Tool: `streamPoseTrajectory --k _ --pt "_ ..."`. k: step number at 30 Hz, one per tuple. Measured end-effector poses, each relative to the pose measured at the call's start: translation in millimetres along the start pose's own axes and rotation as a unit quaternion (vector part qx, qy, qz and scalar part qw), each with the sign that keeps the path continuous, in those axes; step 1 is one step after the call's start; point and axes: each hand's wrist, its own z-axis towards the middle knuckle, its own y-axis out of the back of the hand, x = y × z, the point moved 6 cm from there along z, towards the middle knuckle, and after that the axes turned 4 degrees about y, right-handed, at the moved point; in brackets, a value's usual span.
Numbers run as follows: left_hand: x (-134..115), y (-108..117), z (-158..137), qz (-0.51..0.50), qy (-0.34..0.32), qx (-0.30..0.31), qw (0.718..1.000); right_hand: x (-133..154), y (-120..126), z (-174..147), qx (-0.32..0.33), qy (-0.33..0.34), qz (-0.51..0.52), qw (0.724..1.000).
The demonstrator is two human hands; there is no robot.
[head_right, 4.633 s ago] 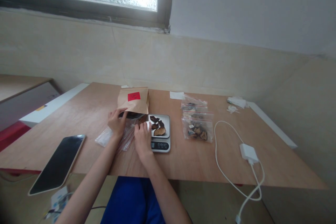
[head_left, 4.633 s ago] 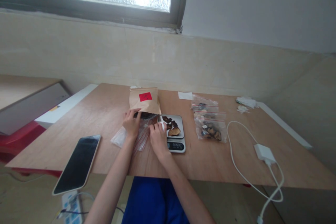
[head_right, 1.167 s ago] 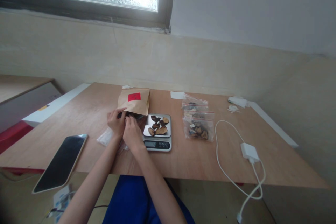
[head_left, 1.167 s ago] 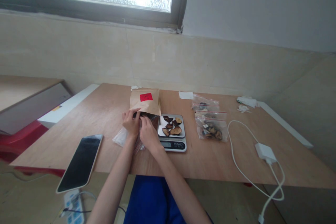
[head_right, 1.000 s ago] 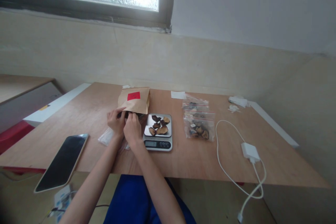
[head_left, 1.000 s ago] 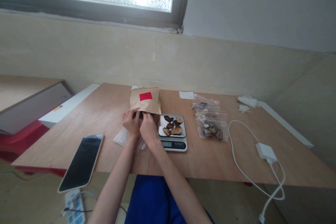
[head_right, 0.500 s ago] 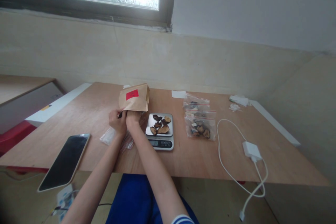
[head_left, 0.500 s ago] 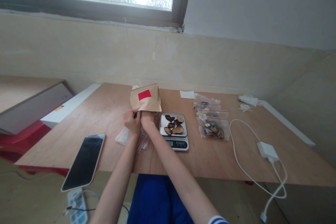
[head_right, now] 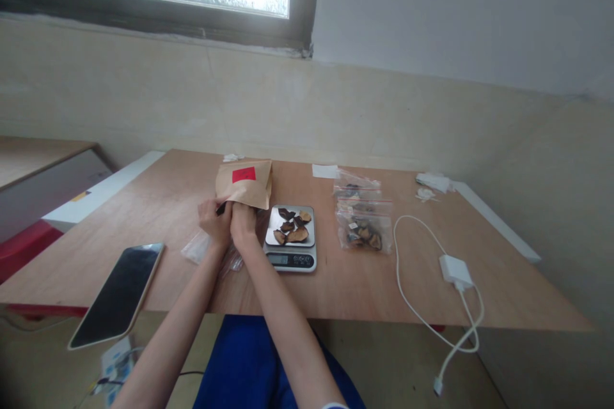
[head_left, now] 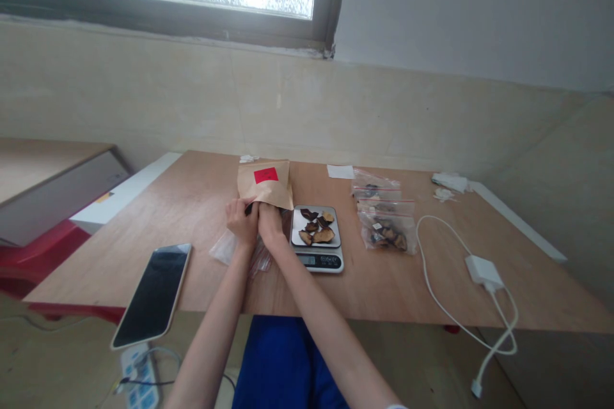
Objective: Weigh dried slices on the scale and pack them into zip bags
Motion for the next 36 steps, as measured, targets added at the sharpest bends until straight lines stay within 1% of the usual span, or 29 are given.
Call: streamPoseTrajectory --k 2,4,7,11,14,18,22,29,32,36 --pt "-1.3 -0.5 -0.2 -0.004 -0.002 0.010 1.000 -0.1 4.0 -9.9 -0.007 -0.017 0.001 1.000" --pt "-3.4 -0.1 -0.4 -0.011 -0.007 0.015 1.000 1.2 8.3 -18.5 -0.023 -0.021 0.006 1.000" --pt "-5.6 1.3 -0.3 -0.012 -0.013 0.017 1.000 2.4 14.8 -28.0 -0.066 -0.018 0.027 0.997" --pt "-6.8 2.5 0.3 -0.007 -0.023 0.013 1.000 -1.3 23.6 -38.8 -0.134 -0.017 0.085 0.987" --pt "-6.5 2.0 0.3 -0.005 -0.022 0.016 1.000 -4.8 29.3 -47.8 -0.162 -0.004 0.120 0.979" --pt "-6.7 1.7 0.5 -0.005 -0.018 0.019 1.000 -12.1 35.7 -59.7 -0.187 -0.002 0.154 0.970" --pt "-8.8 2.0 1.1 -0.015 -0.033 0.018 0.999 -20.6 40.6 -67.2 -0.205 -0.008 0.190 0.960" --pt "-9.8 1.0 0.5 -0.024 -0.042 0.025 0.999 -33.8 44.5 -71.9 -0.217 -0.032 0.232 0.948" --pt "-9.6 1.1 0.5 -0.022 -0.041 0.023 0.999 -37.3 52.9 -76.2 -0.241 -0.039 0.252 0.936" --pt "-9.5 1.7 0.6 -0.016 -0.045 0.017 0.999 -46.9 72.5 -82.9 -0.271 -0.047 0.255 0.927"
